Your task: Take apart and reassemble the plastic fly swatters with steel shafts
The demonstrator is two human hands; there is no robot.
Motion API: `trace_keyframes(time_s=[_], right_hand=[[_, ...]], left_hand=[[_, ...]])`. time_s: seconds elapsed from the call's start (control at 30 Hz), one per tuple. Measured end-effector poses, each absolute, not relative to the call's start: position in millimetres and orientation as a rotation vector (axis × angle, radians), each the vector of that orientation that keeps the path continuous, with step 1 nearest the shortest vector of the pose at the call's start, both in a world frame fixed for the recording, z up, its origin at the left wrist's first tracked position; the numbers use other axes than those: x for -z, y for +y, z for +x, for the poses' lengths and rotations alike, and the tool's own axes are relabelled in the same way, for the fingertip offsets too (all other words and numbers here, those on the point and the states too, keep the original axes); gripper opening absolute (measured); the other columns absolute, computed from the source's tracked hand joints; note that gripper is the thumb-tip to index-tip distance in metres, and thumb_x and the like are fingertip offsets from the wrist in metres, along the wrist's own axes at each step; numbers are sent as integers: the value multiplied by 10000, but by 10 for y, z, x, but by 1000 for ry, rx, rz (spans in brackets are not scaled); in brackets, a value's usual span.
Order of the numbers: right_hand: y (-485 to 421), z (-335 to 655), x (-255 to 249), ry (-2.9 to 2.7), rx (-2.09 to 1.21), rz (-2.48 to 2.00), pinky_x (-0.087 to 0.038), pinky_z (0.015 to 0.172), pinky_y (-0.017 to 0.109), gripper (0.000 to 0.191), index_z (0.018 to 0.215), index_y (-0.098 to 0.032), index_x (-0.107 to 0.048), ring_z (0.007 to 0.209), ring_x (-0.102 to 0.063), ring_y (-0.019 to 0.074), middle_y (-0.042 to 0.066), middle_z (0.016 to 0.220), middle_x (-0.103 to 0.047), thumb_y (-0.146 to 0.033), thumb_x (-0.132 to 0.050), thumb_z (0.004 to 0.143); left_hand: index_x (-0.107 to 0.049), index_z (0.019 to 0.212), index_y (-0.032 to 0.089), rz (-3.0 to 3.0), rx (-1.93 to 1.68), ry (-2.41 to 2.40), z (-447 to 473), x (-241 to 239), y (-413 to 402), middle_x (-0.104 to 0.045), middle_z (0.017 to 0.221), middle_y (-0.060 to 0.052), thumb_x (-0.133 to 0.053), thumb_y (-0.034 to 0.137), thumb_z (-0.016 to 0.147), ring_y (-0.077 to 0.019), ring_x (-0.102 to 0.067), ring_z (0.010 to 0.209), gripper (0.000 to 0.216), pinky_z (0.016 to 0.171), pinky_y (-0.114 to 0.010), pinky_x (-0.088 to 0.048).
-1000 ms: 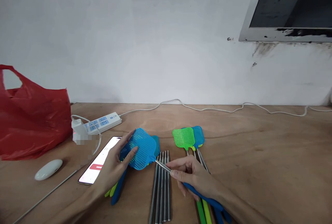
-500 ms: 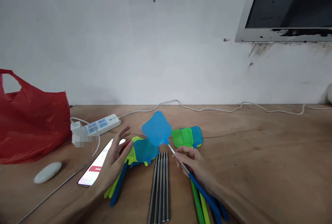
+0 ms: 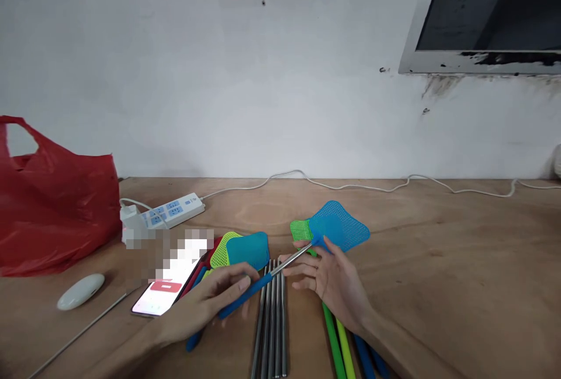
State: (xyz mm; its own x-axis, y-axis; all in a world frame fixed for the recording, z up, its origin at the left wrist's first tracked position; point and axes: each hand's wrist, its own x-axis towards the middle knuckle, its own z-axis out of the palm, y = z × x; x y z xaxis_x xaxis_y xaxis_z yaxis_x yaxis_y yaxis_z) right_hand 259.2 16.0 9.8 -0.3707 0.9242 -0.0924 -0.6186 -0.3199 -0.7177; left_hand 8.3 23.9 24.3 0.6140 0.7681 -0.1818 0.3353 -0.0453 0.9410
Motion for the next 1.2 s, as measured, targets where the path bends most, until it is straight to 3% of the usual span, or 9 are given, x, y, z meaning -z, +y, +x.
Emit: trace_keyframes(time_s=[0.1,0.17,0.27,0.37,0.67,0.83,1.2], right_hand=[[170,2602,-62,-761,-1891,-628,-562,675,303,516,1091,-135,-724,920,-721,273,179,1088,-753,-577,-642,836],[191,2627,-30,-759,-1838,-668,-553,601,285,529,1084,-151,-734,823,-715,243,160,1078,-757,-604,-632,832],[231,2669,-12,-737,-1642,-766,-510,500,240,425,950,-180,-769,664,-669,181,113,996,-776,-571,-680,810],[235,2663,-38,-747,-1527,-832,-499,489,227,321,841,-190,-778,647,-651,167,88,934,-778,-501,-762,762],[136,2499,-2,-801,-1624,-870,-512,608,250,296,875,-189,-787,757,-668,180,96,972,-769,-455,-802,748],[165,2487,4,-757,-1614,-839,-480,548,249,339,842,-166,-776,691,-624,170,100,914,-768,-478,-813,714],[268,2734,-54,-491,-1308,-782,-374,363,229,145,650,-187,-656,461,-423,105,82,717,-711,-271,-725,745]], left_hand=[[-574,991,203,1735,-464,954,69,-212,250,-416,619,78,-510,586,929,-108,-417,540,393,462,-193,-333],[-560,940,203,1786,-474,967,51,-183,260,-376,626,83,-489,556,948,-100,-374,530,360,464,-198,-302],[-526,916,207,1795,-435,948,31,-151,261,-420,619,81,-463,509,973,-99,-395,521,313,481,-205,-317],[-499,924,208,1751,-403,897,43,-126,251,-469,630,78,-475,506,974,-95,-459,519,303,489,-197,-345],[-465,901,219,1739,-387,862,104,-49,234,-375,482,120,-430,596,974,-69,-406,374,386,346,-139,-237],[-456,892,217,1759,-366,877,113,-43,247,-412,488,111,-423,621,965,-74,-426,380,412,325,-132,-273],[-454,829,216,1737,-413,847,120,-131,214,-383,483,110,-437,600,967,-74,-425,385,408,373,-155,-252]])
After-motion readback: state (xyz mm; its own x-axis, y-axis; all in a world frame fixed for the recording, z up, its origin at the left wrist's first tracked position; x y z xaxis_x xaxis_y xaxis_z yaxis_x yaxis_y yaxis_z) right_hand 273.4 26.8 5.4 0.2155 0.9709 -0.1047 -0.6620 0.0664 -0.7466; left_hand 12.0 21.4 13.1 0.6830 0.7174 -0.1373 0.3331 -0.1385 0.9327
